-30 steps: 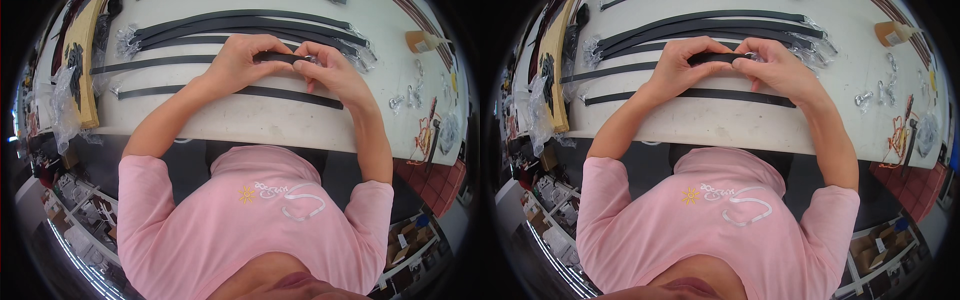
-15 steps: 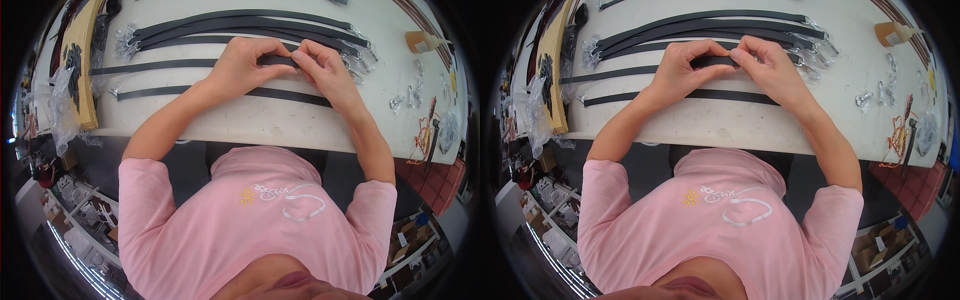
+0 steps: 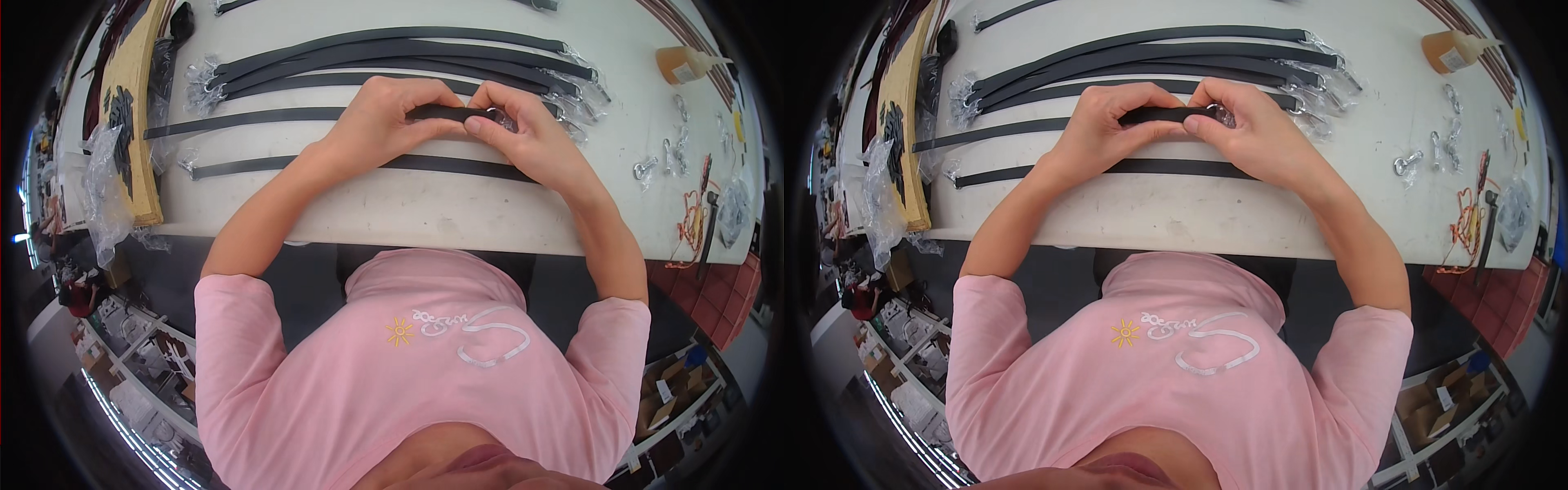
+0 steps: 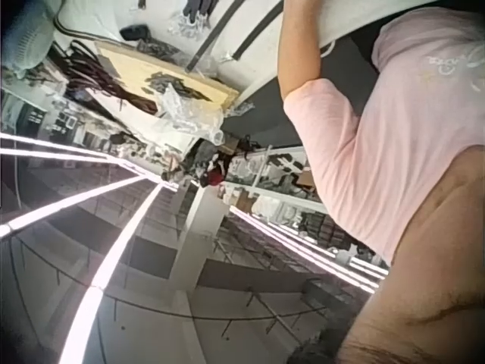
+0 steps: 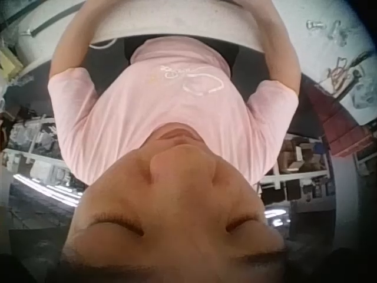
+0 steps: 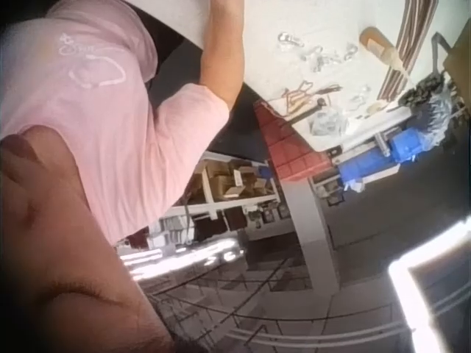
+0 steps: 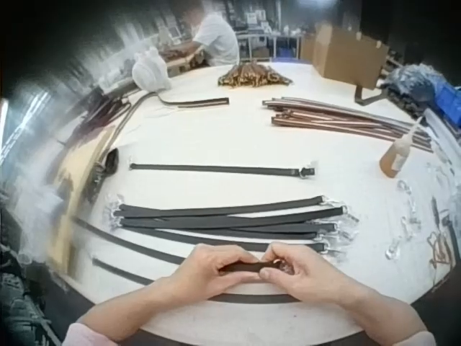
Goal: Assembling leather straps by attaching metal buckles to pre-cut leather strips.
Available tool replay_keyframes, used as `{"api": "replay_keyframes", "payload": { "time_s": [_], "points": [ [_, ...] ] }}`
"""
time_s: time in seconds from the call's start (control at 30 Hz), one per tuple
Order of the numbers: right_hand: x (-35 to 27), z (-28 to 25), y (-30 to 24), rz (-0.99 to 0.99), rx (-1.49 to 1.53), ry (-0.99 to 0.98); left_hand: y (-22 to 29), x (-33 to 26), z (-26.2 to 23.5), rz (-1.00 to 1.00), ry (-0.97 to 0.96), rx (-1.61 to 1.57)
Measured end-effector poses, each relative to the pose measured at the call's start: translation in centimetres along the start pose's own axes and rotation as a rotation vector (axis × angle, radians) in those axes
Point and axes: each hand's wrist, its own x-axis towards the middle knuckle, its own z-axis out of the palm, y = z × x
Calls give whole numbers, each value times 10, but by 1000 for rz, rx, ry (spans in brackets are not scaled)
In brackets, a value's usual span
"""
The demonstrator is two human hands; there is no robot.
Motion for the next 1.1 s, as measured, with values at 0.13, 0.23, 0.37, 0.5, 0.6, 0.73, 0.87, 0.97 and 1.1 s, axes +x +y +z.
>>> {"api": "replay_keyframes", "payload": {
  "time_s": [0.13, 0.23, 0.37, 0.5, 0.6, 0.73, 0.87, 0.97, 1.1],
  "points": [
    [1, -9, -5, 107, 32, -101, -4, 1, 3, -84, -8, -92],
    [2, -13, 4, 116, 381, -112, -3, 3, 3, -79, 18, -110],
    [1, -9, 3, 142, 277, -98, 3, 2, 2, -79, 20, -77],
    [1, 4, 12, -5, -45, 37, -4, 2, 4, -90, -10, -90],
    [5, 7, 16, -121, -53, 107, -7, 2, 6, -110, 3, -159],
    [7, 12, 13, -135, 19, 151, -11, 1, 9, -161, 15, -267],
    [5, 14, 11, -99, 117, 184, -6, 2, 13, -169, 22, -340],
    [5, 17, 10, -79, 154, 185, -3, 0, 11, -139, 33, -308],
    [2, 7, -3, 173, 288, 89, 3, -4, 10, -78, 50, -226]
  ]
}}
